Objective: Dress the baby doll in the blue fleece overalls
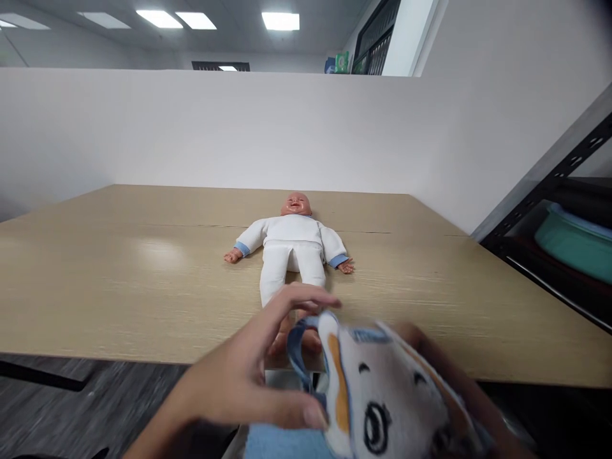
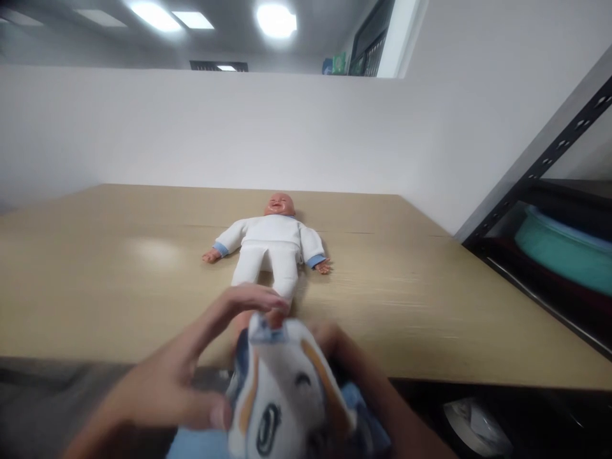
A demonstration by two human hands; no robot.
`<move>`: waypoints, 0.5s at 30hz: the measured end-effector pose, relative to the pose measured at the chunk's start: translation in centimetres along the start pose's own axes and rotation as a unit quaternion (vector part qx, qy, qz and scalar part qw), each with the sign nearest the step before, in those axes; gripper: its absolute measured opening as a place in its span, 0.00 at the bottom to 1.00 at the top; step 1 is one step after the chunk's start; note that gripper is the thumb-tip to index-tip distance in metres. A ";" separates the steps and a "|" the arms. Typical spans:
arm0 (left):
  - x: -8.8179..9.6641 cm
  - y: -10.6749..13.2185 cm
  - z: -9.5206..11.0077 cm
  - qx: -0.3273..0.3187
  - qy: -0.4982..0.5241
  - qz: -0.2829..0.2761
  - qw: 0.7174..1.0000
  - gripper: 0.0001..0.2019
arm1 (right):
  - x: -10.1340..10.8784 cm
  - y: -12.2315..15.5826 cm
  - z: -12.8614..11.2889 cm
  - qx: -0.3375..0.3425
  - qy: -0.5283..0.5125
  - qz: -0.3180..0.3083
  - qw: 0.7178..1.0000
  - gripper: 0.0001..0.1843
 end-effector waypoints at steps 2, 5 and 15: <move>1.9 -3.1 0.3 -0.049 0.043 -0.047 0.997 0.27 | 0.7 -2.1 -4.9 0.069 -0.010 0.001 0.998 0.35; 5.0 -6.5 0.3 -0.106 0.012 -0.052 0.993 0.09 | 2.3 -5.1 -10.2 0.155 0.046 -0.002 0.987 0.28; 11.3 -13.0 -1.8 -0.147 -0.110 -0.039 0.982 0.08 | 7.6 -14.1 -16.4 0.242 0.111 -0.044 0.963 0.21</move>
Point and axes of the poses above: each hand's wrist, its own y-axis away from the middle knuckle, its own x-axis out of the back of the hand, z = x × y, the point moved 3 cm from there along -y, towards the middle knuckle, and after that the axes turned 15 degrees about -x, right-handed, at the moved point
